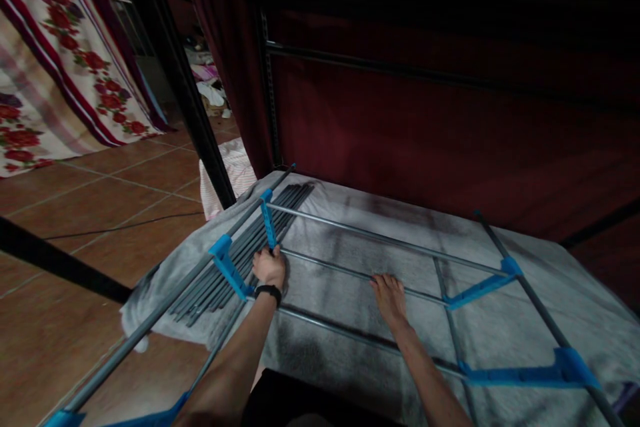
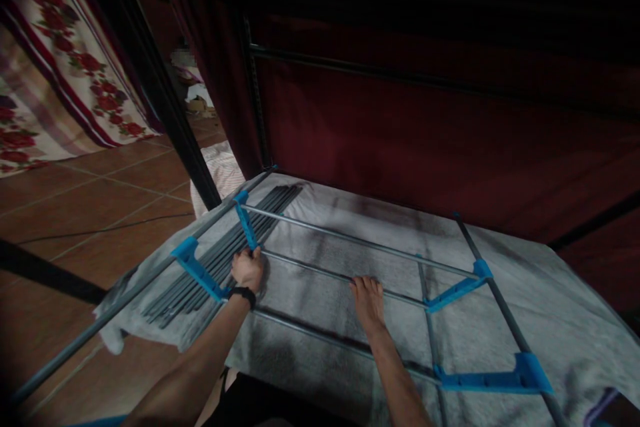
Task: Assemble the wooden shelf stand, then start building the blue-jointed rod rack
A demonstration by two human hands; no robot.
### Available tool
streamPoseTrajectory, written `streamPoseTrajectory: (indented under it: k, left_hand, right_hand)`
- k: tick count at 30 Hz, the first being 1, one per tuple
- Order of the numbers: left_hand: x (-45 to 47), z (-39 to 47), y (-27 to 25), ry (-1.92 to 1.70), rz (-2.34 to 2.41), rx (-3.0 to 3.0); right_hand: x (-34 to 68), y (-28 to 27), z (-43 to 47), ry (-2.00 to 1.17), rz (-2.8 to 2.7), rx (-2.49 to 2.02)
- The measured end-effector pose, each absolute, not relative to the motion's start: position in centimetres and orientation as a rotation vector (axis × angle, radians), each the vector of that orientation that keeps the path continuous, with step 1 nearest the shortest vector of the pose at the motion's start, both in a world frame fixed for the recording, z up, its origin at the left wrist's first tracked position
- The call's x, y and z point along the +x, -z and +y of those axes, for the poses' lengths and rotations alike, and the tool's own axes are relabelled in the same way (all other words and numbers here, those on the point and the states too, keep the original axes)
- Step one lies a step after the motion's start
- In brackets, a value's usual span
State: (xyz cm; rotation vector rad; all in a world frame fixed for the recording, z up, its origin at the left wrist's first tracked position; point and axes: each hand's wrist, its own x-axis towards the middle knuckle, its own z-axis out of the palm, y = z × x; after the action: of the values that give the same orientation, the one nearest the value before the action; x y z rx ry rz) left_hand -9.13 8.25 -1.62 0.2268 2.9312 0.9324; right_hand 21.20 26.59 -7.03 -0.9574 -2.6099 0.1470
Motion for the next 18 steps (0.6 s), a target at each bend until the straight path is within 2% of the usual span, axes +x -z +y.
streamPoseTrajectory:
  k: [18]
  left_hand:
    - [-9.9,8.7,1.9,-0.965,2.869,0.246]
  right_hand:
    - [20.4,4.3,26.7,-0.364,-2.697,-1.109]
